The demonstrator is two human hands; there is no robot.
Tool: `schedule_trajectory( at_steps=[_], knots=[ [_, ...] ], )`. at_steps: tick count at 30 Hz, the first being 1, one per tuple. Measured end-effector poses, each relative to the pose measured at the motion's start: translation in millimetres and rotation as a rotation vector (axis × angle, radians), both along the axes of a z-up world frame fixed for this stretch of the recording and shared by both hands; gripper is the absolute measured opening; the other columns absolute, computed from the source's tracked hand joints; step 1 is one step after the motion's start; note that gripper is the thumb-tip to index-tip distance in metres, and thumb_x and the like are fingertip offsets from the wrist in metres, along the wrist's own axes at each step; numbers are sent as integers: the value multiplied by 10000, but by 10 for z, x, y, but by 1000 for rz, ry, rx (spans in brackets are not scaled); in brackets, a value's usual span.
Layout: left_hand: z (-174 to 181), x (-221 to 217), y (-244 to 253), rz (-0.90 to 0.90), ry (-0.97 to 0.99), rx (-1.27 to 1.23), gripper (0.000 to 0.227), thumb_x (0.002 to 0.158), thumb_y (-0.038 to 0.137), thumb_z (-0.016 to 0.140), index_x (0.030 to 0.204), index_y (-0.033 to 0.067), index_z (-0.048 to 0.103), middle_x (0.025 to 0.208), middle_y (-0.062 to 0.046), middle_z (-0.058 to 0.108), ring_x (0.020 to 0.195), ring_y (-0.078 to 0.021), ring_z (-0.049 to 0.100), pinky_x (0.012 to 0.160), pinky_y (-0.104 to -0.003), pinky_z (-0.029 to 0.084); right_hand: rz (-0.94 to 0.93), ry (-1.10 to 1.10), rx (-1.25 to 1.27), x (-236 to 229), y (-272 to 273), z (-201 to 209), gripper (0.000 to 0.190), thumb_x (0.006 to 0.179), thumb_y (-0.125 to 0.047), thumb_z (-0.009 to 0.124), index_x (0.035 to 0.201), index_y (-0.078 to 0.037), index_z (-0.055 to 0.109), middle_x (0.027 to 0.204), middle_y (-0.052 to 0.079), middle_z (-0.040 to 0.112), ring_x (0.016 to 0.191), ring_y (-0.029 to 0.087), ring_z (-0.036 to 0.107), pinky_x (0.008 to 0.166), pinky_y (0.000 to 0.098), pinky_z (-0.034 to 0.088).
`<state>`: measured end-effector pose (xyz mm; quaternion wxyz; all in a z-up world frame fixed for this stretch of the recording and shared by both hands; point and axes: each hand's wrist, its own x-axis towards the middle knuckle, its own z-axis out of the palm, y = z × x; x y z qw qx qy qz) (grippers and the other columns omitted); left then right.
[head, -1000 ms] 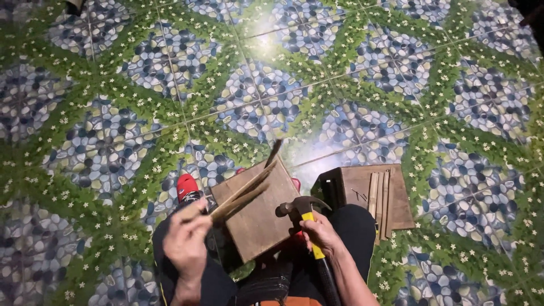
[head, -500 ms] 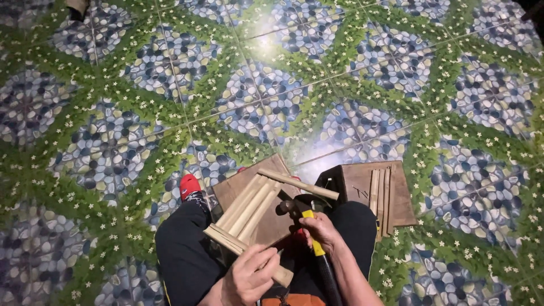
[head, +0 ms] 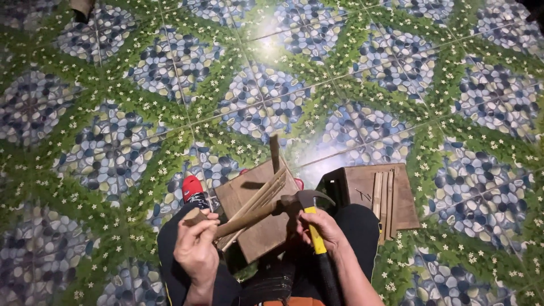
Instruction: Hammering thin bamboo strips onto a wooden frame to create a flat surface.
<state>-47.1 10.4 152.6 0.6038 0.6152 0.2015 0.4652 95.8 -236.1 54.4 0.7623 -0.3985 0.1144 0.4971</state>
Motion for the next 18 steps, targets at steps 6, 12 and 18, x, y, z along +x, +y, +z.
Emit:
schedule_trajectory(
  at_steps=[6, 12, 18],
  knots=[
    [-81, 21, 117, 33, -30, -100, 84, 816, -122, 667, 875, -63, 680, 1056, -191, 616, 868, -286, 690, 743, -320, 645, -134, 106, 192, 30, 32, -94, 174, 888, -92, 646, 1007, 33, 664, 1223, 309, 662, 1144, 391, 645, 834, 528, 584],
    [-73, 7, 117, 4, -46, -120, 61, 824, -95, 693, 867, -55, 679, 1048, -200, 596, 875, -278, 676, 742, -318, 638, -103, 92, 215, 55, 187, 15, 168, 895, -82, 636, 1017, 32, 620, 1183, 323, 632, 1203, 407, 621, 839, 576, 619],
    [117, -51, 5, 16, -38, -28, 130, 786, -189, 660, 856, -79, 665, 1096, -237, 601, 887, -306, 677, 810, -374, 667, -139, 90, 170, 61, 157, -116, 121, 902, -90, 632, 976, 2, 654, 1116, 247, 650, 1058, 324, 650, 793, 377, 599]
  ],
)
